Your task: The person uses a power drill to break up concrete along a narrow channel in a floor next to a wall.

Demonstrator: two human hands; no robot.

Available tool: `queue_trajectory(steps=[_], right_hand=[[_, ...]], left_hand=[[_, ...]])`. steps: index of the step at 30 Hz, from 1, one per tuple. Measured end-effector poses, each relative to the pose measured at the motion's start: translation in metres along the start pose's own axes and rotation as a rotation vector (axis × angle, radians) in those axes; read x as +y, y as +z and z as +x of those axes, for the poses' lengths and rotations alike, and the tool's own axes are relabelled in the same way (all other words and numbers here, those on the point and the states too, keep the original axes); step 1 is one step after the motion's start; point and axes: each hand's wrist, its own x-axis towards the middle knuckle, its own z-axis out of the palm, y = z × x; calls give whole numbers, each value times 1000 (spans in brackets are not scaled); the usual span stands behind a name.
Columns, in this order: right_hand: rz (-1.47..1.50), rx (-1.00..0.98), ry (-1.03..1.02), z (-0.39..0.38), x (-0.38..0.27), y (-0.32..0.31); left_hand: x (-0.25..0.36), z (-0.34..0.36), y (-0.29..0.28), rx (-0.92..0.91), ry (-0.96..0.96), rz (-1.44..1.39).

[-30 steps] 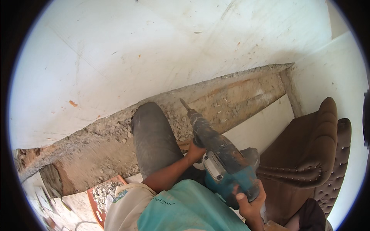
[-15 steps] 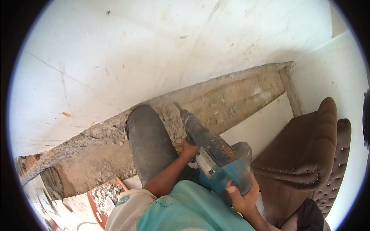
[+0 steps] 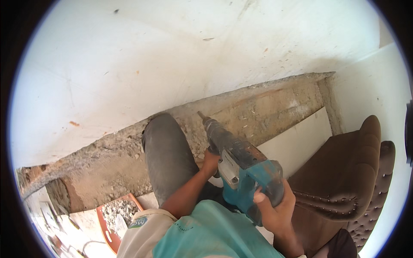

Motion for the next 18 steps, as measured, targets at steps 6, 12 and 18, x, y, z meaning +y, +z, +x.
queue_trajectory(steps=[6, 12, 18], right_hand=[[34, -2, -7, 4, -14, 10], [39, -3, 48, 10, -22, 17], [25, 7, 69, 19, -21, 14]], left_hand=[[16, -13, 13, -4, 56, 81], [6, 5, 0, 43, -54, -76], [-3, 13, -3, 7, 125, 143]])
